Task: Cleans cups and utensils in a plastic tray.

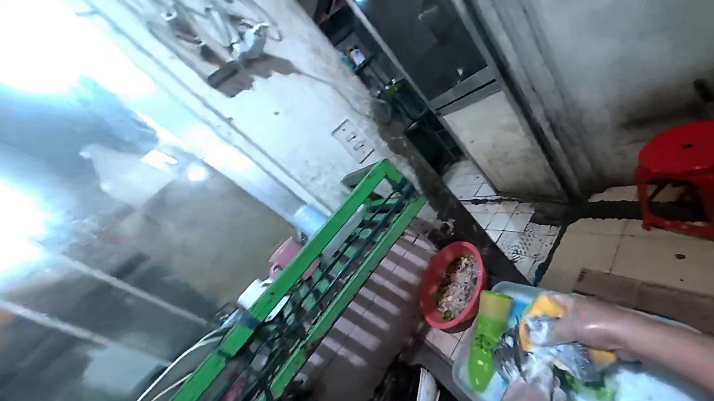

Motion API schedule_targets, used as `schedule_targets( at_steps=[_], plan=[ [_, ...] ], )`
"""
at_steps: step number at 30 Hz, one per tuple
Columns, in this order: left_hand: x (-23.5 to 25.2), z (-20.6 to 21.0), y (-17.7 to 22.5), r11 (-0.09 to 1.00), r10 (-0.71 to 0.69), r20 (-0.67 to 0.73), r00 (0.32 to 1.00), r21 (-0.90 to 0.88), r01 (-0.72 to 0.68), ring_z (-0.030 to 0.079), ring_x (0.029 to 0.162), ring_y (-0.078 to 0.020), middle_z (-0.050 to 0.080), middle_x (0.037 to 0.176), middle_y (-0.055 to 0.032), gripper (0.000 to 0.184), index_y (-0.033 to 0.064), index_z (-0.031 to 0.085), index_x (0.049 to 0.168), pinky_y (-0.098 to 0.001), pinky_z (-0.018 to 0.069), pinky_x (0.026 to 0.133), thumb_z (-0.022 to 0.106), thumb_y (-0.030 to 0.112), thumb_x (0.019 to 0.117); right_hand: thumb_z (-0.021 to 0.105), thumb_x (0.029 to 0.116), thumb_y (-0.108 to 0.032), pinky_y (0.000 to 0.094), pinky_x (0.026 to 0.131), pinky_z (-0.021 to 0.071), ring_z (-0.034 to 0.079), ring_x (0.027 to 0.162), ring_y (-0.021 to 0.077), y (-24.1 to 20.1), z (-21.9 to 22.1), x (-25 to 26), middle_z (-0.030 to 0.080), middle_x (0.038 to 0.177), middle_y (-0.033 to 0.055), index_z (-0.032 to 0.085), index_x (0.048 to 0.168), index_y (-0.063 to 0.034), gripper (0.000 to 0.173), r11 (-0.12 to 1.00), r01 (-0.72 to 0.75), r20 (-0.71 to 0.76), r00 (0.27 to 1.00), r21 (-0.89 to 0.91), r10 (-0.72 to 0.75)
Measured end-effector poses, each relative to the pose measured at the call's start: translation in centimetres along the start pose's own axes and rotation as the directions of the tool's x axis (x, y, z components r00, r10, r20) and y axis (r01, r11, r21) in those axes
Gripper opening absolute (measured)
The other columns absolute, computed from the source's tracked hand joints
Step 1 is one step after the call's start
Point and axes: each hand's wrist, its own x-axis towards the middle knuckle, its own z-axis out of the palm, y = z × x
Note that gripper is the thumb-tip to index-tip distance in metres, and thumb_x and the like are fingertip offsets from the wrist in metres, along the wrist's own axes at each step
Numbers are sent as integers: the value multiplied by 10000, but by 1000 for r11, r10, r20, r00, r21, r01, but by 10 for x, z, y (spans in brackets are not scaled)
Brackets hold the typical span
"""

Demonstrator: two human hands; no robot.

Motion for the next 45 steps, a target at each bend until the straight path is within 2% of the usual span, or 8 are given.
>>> schedule_targets(
  at_steps=[3, 19, 23, 25, 30, 35, 41, 45],
  plan=[
    [-4, 6, -3, 998, 44, -13, 999, -42, -44, 595, 535, -140, 594, 684, -77, 141, -46, 546, 1145, -280, 542, 506, 551, -11, 1009, 758, 885, -110, 465, 953, 538, 652, 1106, 263, 13, 1, 8, 639, 1256, 175, 542, 1407, -94, 564, 998, 9, -167, 986, 61, 2],
    [-15, 5, -14, 990, 89, 1, 996, -114, -88, 531, 459, -98, 516, 582, -16, 84, -24, 530, 1037, -236, 499, 460, 465, -69, 1010, 671, 993, -283, 547, 1104, 426, 581, 1277, 368, 20, -1, 22, 607, 1356, 234, 502, 1469, -67, 549, 859, 107, -42, 988, -501, -147],
    [-18, 3, -13, 983, 86, -14, 996, -163, -87, 540, 453, -106, 534, 582, -33, 135, -49, 549, 1100, -242, 503, 452, 477, -86, 992, 649, 1018, -302, 530, 1021, 498, 634, 1170, 352, 21, -9, 41, 632, 1286, 242, 449, 1485, -34, 574, 992, 121, -342, 931, -27, -123],
    [-20, 1, -8, 979, 80, -16, 997, -185, -82, 544, 461, -110, 547, 599, -49, 131, -58, 556, 1099, -244, 504, 452, 486, -82, 991, 565, 1028, -493, 490, 912, 553, 657, 1085, 292, 28, -2, 38, 636, 1246, 192, 390, 1524, -117, 647, 968, 60, -252, 968, 245, 4],
    [-21, -5, -5, 998, 15, 23, 1000, -58, -13, 560, 470, -112, 586, 633, -57, 115, -34, 576, 1042, -248, 510, 445, 494, 45, 1057, 666, 994, -331, 519, 1060, 463, 612, 1204, 325, 13, 12, 22, 624, 1299, 224, 539, 1406, -22, 530, 995, -3, -106, 994, -100, -8],
    [-10, -1, -8, 999, -3, -48, 999, -43, 1, 538, 443, -119, 536, 590, -47, 127, -14, 535, 1030, -255, 503, 432, 500, 102, 1071, 659, 1011, -273, 440, 825, 569, 677, 930, 249, 14, 4, 37, 674, 1096, 172, 532, 1377, -45, 450, 942, 124, -349, 937, 311, -8],
    [-3, -1, -9, 997, 48, -74, 996, -49, -52, 569, 510, -122, 623, 751, -89, 180, -49, 574, 1186, -259, 508, 461, 551, -5, 1014, 696, 982, -307, 517, 1056, 463, 612, 1202, 326, 9, 20, 13, 630, 1289, 219, 552, 1392, -25, 518, 992, -41, -156, 988, -119, 22],
    [5, -14, -13, 962, 153, -48, 987, -223, -160, 715, 884, -223, 705, 1076, -167, 284, -83, 568, 1229, -379, 616, 750, 532, -122, 950, 679, 994, -239, 526, 1028, 468, 608, 1167, 340, -2, -11, 8, 614, 1268, 243, 530, 1387, 8, 488, 900, -80, 115, 983, -428, 142]
  ],
)
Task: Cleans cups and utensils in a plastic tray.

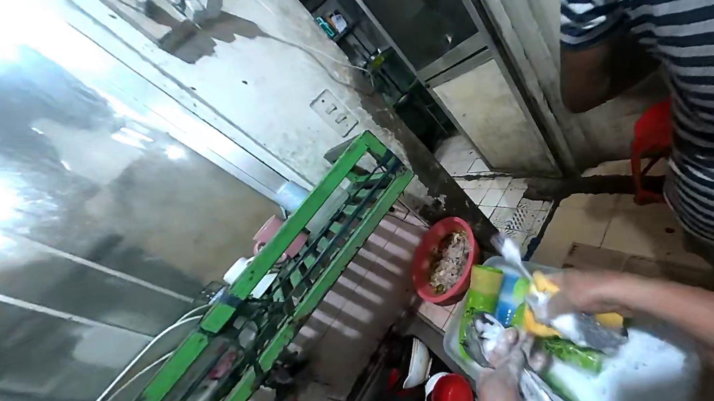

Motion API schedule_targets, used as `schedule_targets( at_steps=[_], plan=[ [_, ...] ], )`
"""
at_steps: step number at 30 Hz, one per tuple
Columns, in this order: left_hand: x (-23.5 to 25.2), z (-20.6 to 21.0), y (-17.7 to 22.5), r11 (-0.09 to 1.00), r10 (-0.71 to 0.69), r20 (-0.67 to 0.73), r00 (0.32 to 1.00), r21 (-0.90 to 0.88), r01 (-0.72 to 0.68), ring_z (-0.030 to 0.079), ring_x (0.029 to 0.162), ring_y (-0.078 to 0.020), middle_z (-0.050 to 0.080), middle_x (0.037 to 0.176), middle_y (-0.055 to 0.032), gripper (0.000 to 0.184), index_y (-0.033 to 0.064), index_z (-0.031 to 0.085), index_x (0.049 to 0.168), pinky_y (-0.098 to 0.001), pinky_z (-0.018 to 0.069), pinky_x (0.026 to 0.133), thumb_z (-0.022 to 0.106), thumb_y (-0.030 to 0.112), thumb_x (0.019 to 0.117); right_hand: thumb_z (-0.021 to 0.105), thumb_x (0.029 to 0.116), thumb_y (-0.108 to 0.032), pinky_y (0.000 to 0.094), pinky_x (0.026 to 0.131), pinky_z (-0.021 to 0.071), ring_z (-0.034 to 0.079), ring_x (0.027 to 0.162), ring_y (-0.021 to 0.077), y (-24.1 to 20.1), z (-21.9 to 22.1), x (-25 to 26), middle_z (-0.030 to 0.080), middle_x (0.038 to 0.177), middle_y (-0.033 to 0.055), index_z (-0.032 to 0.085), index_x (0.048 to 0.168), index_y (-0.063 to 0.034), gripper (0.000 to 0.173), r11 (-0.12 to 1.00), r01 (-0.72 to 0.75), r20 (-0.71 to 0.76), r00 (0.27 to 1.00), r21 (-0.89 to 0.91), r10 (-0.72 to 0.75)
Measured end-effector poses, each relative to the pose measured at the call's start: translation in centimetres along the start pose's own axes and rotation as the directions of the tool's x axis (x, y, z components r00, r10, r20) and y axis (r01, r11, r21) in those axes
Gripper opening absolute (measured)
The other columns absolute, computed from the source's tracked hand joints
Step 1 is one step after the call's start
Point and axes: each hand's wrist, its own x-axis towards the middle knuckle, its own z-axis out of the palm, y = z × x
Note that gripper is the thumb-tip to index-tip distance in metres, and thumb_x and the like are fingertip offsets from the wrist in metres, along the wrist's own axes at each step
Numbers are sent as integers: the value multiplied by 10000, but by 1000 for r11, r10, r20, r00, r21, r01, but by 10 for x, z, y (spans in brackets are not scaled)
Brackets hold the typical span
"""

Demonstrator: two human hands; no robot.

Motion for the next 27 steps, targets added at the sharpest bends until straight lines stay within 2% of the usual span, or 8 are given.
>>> schedule_targets(
  at_steps=[2, 4, 10, 14, 18, 21, 24, 27],
  plan=[
    [8, -1, -2, 1000, 16, 29, 999, 9, -16, 689, 985, -219, 698, 1119, -168, 269, -81, 608, 1186, -378, 592, 847, 556, -130, 927, 694, 976, -300, 645, 1018, 431, 587, 1190, 437, 1, 12, 1, 607, 1271, 303, 554, 1375, 34, 539, 958, 29, 176, 984, -284, 22],
    [8, 2, -1, 998, -55, 78, 995, 30, 53, 693, 908, -196, 707, 1035, -140, 252, -54, 610, 1153, -359, 598, 782, 549, -125, 920, 691, 975, -377, 704, 1014, 400, 561, 1220, 496, -2, 31, 0, 589, 1284, 345, 540, 1380, 70, 622, 892, 60, 288, 954, -448, 81],
    [23, -3, 18, 998, -52, 7, 999, -34, 52, 658, 661, -209, 666, 865, -124, 290, -54, 559, 1258, -387, 602, 627, 548, -83, 969, 698, 976, -304, 711, 937, 440, 608, 1119, 499, 26, 48, -9, 634, 1168, 337, 597, 1277, 76, 495, 787, 180, 429, 896, -590, 117],
    [20, -6, 38, 953, -182, -12, 983, 243, 179, 584, 561, -156, 598, 772, -70, 224, -21, 564, 1236, -310, 545, 520, 549, -13, 1012, 770, 915, -265, 614, 1015, 453, 607, 1177, 408, 9, 13, -17, 624, 1273, 260, 588, 1358, -27, 535, 925, 139, 152, 984, -353, -90],
    [3, 17, 25, 795, -373, 137, 918, 557, 240, 612, 574, -126, 614, 714, -32, 98, -14, 596, 1092, -279, 553, 550, 593, 8, 996, 795, 884, -199, 433, 1130, 414, 524, 1329, 233, -27, -1, -26, 537, 1466, 105, 640, 1335, -69, 494, 900, 377, 17, 924, -216, -383],
    [1, 26, 15, 883, -369, 186, 910, 376, 281, 607, 605, -137, 614, 807, -53, 93, 16, 555, 1115, -295, 567, 580, 523, 5, 1029, 738, 933, -143, 481, 1078, 445, 607, 1221, 300, -29, -3, -24, 646, 1298, 193, 633, 1330, -30, 425, 938, 277, -124, 944, -207, -306],
    [2, 30, 9, 979, -193, 70, 979, 87, 187, 577, 577, -133, 601, 780, -66, 140, -28, 590, 1139, -289, 552, 550, 501, 39, 1053, 749, 924, -110, 453, 980, 523, 659, 1090, 266, -8, -1, -8, 669, 1200, 187, 584, 1356, -34, 469, 958, 206, -329, 935, 201, -133],
    [0, 35, 4, 983, -64, -40, 997, 167, 70, 567, 534, -127, 573, 685, -66, 95, -48, 580, 1021, -264, 531, 516, 498, -1, 1034, 755, 909, -153, 464, 1010, 516, 642, 1149, 267, 8, 21, 2, 645, 1256, 179, 517, 1416, -58, 568, 956, 165, -259, 961, 242, -100]
  ],
)
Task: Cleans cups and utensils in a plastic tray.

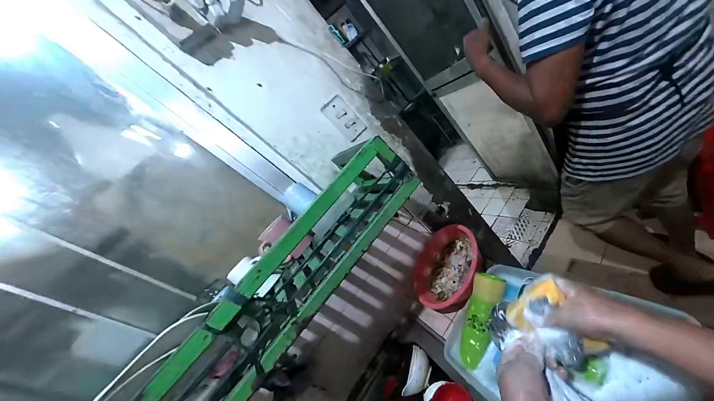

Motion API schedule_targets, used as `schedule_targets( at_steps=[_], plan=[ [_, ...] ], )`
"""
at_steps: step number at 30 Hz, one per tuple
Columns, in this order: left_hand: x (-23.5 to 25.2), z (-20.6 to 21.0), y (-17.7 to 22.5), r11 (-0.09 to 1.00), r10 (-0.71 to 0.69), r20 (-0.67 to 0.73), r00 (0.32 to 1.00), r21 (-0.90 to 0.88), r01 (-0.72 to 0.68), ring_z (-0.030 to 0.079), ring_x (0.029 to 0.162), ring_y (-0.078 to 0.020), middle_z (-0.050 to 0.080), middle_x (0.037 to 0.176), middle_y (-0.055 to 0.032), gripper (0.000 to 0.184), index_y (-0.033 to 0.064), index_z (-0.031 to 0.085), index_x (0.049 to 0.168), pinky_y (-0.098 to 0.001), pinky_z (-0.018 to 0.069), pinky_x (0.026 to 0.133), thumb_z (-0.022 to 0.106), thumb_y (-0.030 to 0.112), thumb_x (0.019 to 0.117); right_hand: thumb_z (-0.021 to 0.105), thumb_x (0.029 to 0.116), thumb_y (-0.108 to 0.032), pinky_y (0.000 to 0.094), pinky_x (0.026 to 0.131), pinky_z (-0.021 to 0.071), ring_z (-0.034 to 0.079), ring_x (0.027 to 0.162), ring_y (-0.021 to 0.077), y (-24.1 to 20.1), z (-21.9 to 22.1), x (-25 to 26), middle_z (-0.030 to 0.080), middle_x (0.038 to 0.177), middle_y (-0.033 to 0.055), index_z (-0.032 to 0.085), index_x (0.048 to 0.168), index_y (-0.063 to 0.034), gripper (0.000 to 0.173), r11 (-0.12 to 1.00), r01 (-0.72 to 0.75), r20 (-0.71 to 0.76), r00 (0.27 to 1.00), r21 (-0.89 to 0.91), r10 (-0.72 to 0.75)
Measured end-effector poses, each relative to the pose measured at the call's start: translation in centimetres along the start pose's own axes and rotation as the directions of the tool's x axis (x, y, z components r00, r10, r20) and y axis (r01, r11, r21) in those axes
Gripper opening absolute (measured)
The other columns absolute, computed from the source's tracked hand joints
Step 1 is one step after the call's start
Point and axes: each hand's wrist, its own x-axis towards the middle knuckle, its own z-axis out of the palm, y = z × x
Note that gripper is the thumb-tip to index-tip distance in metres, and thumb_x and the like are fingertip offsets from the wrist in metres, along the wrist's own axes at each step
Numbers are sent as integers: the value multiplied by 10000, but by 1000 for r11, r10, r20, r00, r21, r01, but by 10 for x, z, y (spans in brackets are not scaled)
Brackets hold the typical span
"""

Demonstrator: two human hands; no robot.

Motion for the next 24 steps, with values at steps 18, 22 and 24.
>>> schedule_targets(
  at_steps=[18, 22, 24],
  plan=[
    [-7, 0, -7, 976, 66, -86, 994, 211, -47, 536, 539, -107, 564, 723, -72, 214, -68, 604, 1209, -238, 481, 501, 505, -11, 1029, 656, 992, -260, 585, 1042, 472, 629, 1206, 373, 2, 9, 27, 663, 1271, 195, 535, 1439, -115, 485, 885, 121, -8, 990, -450, -140],
    [-5, -6, -8, 969, 74, -93, 993, 243, -49, 534, 528, -111, 560, 683, -66, 172, -82, 619, 1146, -245, 476, 497, 525, -9, 1021, 611, 1012, -257, 603, 1061, 446, 596, 1250, 412, 1, 17, 13, 627, 1321, 238, 495, 1474, -107, 499, 867, 132, 152, 986, -481, -66],
    [-5, -8, -13, 982, 40, -65, 997, 189, -27, 516, 517, -100, 528, 673, -47, 206, -81, 577, 1210, -230, 461, 482, 493, -11, 1036, 607, 1018, -282, 603, 1042, 457, 613, 1223, 400, 2, 10, 25, 646, 1290, 223, 525, 1448, -106, 472, 861, 115, 82, 993, -496, -85]
  ],
)
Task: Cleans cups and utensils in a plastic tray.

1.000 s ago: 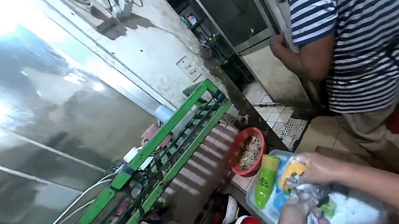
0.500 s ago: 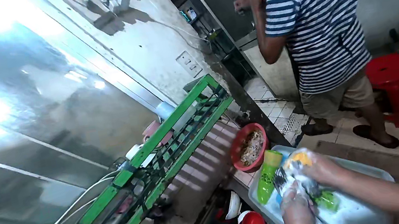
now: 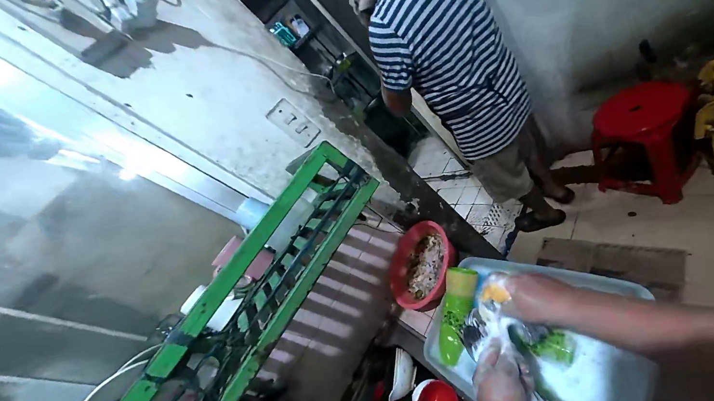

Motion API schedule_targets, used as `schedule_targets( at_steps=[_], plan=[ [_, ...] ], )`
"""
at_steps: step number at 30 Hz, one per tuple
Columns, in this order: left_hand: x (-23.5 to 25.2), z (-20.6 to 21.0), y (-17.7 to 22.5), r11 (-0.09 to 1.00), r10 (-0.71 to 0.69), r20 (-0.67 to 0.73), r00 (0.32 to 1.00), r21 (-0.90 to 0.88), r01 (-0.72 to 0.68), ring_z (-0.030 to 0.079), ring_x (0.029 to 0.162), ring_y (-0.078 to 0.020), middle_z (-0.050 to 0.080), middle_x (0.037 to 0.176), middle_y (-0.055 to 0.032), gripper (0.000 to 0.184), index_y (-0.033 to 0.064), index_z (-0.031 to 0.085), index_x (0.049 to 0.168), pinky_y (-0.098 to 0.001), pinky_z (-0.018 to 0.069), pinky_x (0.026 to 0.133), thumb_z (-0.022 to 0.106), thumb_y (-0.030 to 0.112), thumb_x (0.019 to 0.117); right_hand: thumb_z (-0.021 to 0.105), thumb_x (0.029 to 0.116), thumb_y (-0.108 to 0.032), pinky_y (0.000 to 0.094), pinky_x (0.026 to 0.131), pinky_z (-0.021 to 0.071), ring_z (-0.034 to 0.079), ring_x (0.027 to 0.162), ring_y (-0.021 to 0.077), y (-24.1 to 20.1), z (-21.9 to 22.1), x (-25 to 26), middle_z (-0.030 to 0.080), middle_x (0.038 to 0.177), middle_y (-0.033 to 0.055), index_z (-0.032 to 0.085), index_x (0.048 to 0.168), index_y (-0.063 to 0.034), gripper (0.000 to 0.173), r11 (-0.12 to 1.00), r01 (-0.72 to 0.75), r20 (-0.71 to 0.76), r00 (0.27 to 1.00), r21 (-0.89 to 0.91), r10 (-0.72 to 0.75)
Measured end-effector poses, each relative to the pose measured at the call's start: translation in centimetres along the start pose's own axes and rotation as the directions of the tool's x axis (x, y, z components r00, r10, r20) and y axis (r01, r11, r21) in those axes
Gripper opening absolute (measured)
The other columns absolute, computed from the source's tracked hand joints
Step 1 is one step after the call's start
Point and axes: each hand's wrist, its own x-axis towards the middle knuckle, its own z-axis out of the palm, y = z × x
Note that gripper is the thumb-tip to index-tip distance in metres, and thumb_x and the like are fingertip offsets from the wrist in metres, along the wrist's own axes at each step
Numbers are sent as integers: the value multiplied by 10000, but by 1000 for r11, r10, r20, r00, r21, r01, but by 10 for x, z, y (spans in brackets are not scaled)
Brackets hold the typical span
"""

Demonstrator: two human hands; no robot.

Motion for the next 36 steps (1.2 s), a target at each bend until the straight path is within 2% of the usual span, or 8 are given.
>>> schedule_targets(
  at_steps=[4, 8, 11, 16, 22, 27, 32, 36],
  plan=[
    [-3, -1, 0, 993, -31, 59, 998, -112, 38, 525, 507, -113, 539, 664, -55, 164, -68, 571, 1159, -238, 475, 469, 500, -45, 1013, 743, 928, -344, 589, 988, 518, 676, 1113, 339, 28, -13, 34, 702, 1180, 177, 578, 1373, -85, 540, 942, 128, -344, 939, 309, -14],
    [-9, -5, 3, 980, -77, 173, 982, -168, 106, 566, 521, -126, 579, 670, -73, 98, -49, 575, 1084, -247, 511, 488, 504, -23, 1022, 744, 932, -404, 553, 982, 501, 657, 1091, 319, 20, -14, 11, 681, 1172, 177, 625, 1313, -76, 517, 957, 37, -51, 998, 287, -23],
    [-7, -10, 2, 977, -114, 231, 966, -152, 151, 573, 520, -120, 595, 705, -73, 150, -39, 601, 1103, -241, 520, 477, 502, 67, 1063, 702, 965, -238, 534, 981, 533, 689, 1059, 287, 25, -26, 10, 715, 1142, 157, 665, 1286, -64, 368, 913, 189, -282, 956, 361, -86],
    [3, 2, 10, 978, -113, 154, 982, -158, 137, 500, 465, -99, 551, 673, -56, 149, -23, 593, 1087, -230, 470, 432, 537, 113, 1063, 730, 953, -296, 557, 869, 546, 671, 980, 333, -3, -25, -9, 670, 1116, 221, 527, 1373, -10, 548, 718, 48, -326, 911, 695, 254],
    [13, -15, 15, 999, -46, 216, 975, 18, 44, 512, 533, -80, 564, 717, -17, 230, 3, 644, 1086, -229, 472, 498, 518, 196, 1082, 654, 1016, -299, 565, 952, 506, 657, 1049, 343, -16, -29, -27, 672, 1135, 217, 602, 1304, -10, 412, 934, -51, -180, 976, 353, 121],
    [27, -39, 42, 997, 58, 264, 963, 34, -69, 510, 554, -61, 544, 672, 18, 209, 38, 646, 994, -215, 464, 543, 542, 205, 1063, 694, 984, -296, 560, 917, 494, 645, 998, 343, -38, -33, -37, 661, 1074, 217, 638, 1201, 13, 382, 983, 55, 420, 907, -176, 25],
    [31, -71, 53, 999, 6, 157, 988, -43, 1, 507, 556, -67, 569, 757, -6, 225, 53, 612, 1151, -215, 460, 527, 618, 246, 1035, 726, 953, -248, 457, 897, 519, 645, 976, 241, -43, 9, -43, 658, 1085, 153, 615, 1245, -28, 383, 998, -31, 559, 827, -60, 59],
    [63, -152, 66, 965, 164, -156, 974, -178, -191, 533, 539, -76, 612, 782, -29, 233, 55, 617, 1148, -226, 480, 487, 628, 253, 1024, 717, 930, -113, 472, 894, 539, 666, 971, 245, -17, 7, -49, 684, 1078, 149, 650, 1223, -44, 308, 998, -67, 482, 874, -19, 68]
  ],
)
